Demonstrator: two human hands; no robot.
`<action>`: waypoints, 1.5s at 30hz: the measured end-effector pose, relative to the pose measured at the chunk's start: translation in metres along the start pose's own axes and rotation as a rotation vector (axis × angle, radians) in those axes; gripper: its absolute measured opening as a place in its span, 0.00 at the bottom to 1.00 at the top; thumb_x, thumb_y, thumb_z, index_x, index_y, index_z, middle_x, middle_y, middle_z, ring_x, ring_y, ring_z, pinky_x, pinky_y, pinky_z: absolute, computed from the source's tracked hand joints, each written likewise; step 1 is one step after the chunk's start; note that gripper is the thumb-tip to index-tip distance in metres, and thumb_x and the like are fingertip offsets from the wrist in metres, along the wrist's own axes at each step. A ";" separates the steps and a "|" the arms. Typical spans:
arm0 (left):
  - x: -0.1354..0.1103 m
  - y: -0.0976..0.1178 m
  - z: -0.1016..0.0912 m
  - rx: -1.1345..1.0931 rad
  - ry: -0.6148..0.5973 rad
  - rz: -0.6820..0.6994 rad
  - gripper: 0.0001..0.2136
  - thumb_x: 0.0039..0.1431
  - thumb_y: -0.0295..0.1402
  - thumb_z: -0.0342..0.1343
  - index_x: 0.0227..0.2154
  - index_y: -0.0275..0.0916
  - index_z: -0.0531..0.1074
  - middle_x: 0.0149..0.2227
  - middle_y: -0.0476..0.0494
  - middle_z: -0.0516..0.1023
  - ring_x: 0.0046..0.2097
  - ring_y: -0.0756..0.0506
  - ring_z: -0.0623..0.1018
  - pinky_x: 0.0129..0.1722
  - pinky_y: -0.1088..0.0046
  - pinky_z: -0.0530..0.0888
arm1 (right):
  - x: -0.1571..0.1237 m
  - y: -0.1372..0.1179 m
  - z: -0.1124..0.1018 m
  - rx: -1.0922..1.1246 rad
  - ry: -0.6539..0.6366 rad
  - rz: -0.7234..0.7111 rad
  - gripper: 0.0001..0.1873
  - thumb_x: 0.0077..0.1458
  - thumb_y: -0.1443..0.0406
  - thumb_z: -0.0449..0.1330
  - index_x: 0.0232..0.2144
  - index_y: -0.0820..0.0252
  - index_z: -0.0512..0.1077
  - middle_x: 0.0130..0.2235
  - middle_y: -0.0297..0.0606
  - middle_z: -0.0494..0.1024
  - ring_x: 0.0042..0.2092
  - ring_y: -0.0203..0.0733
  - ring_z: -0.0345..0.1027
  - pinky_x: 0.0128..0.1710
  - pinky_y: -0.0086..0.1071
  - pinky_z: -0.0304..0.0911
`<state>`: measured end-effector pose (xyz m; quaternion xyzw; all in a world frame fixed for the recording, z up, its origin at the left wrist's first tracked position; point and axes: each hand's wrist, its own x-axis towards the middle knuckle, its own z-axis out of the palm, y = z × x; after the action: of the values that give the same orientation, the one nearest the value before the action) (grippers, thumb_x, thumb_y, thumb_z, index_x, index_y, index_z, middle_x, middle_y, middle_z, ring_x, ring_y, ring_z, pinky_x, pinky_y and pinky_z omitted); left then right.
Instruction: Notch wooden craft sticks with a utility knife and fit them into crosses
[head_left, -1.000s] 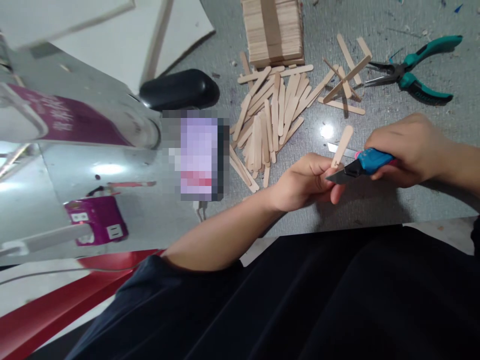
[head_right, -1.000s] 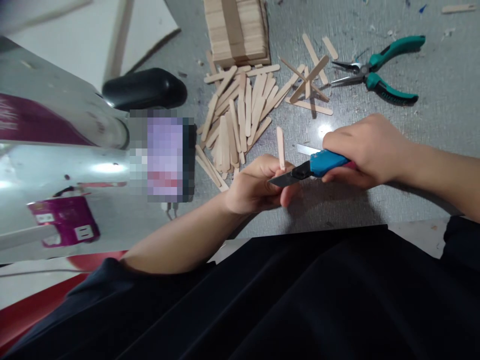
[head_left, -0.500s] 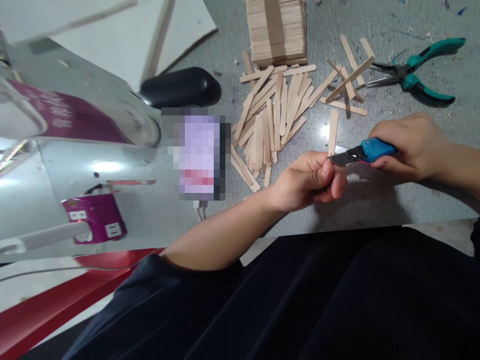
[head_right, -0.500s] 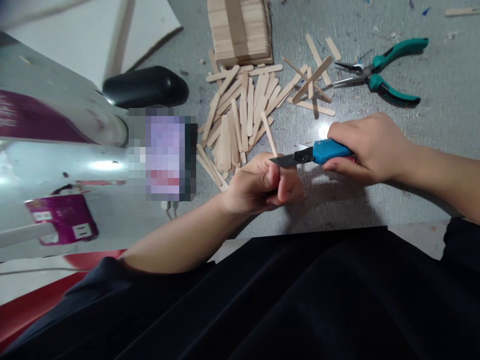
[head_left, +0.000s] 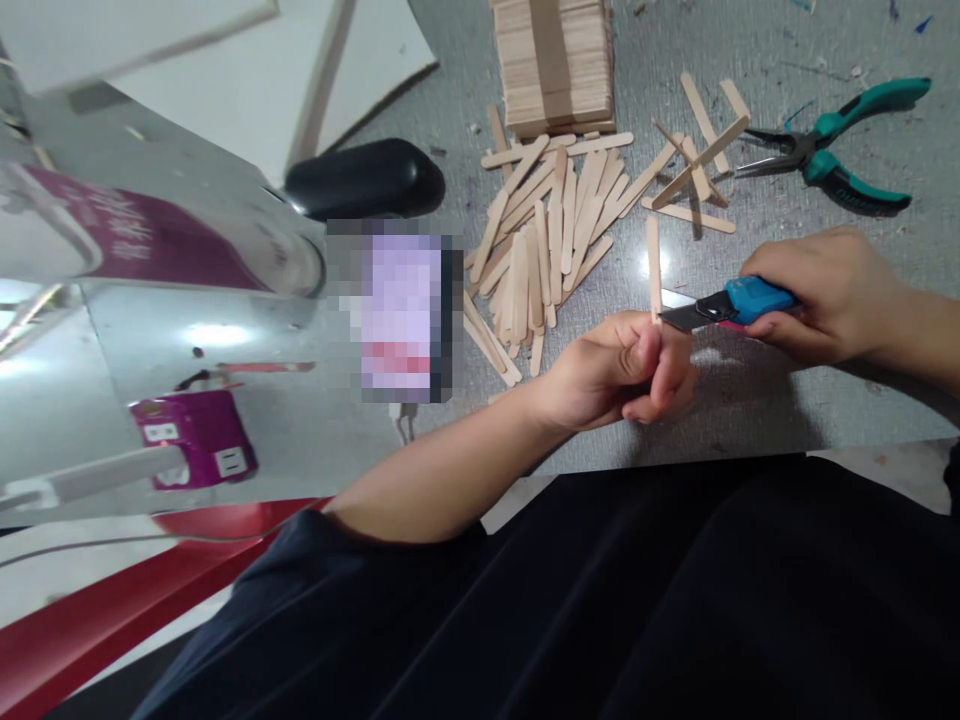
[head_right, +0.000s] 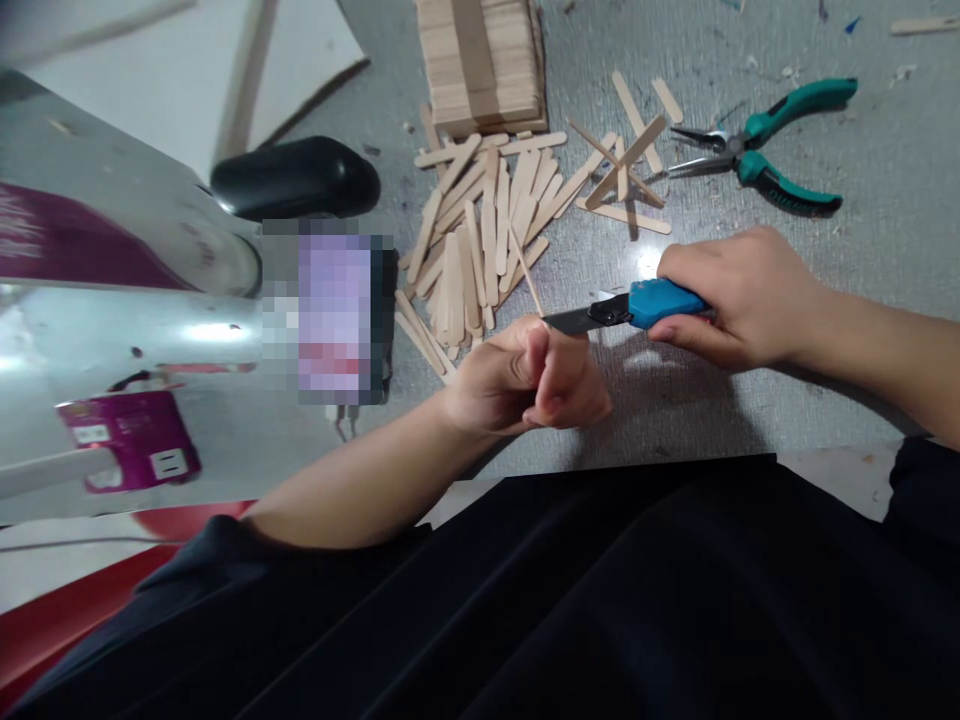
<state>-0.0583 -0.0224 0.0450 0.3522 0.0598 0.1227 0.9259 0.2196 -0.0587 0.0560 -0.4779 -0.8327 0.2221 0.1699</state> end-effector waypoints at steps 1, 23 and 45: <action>0.000 0.000 -0.001 -0.004 -0.018 0.005 0.31 0.77 0.57 0.61 0.22 0.43 0.67 0.13 0.54 0.58 0.14 0.52 0.58 0.18 0.72 0.62 | 0.000 0.000 0.000 0.007 -0.009 -0.003 0.41 0.74 0.28 0.42 0.37 0.53 0.72 0.29 0.36 0.72 0.29 0.43 0.62 0.31 0.39 0.49; -0.003 0.002 -0.004 0.002 0.170 -0.029 0.29 0.70 0.57 0.70 0.23 0.41 0.69 0.14 0.58 0.56 0.14 0.56 0.51 0.18 0.74 0.56 | -0.003 0.003 0.005 0.023 0.012 -0.091 0.36 0.79 0.32 0.42 0.36 0.51 0.67 0.27 0.31 0.69 0.26 0.40 0.59 0.29 0.37 0.51; -0.003 -0.003 -0.018 0.383 0.617 0.229 0.24 0.75 0.53 0.68 0.61 0.46 0.67 0.22 0.57 0.78 0.17 0.52 0.65 0.18 0.75 0.56 | 0.004 0.032 0.014 -0.276 0.282 0.046 0.28 0.77 0.39 0.57 0.49 0.55 0.80 0.42 0.47 0.85 0.43 0.57 0.76 0.42 0.49 0.65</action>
<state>-0.0642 -0.0138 0.0300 0.4699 0.3179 0.3122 0.7620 0.2340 -0.0440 0.0275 -0.5419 -0.8121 0.0404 0.2125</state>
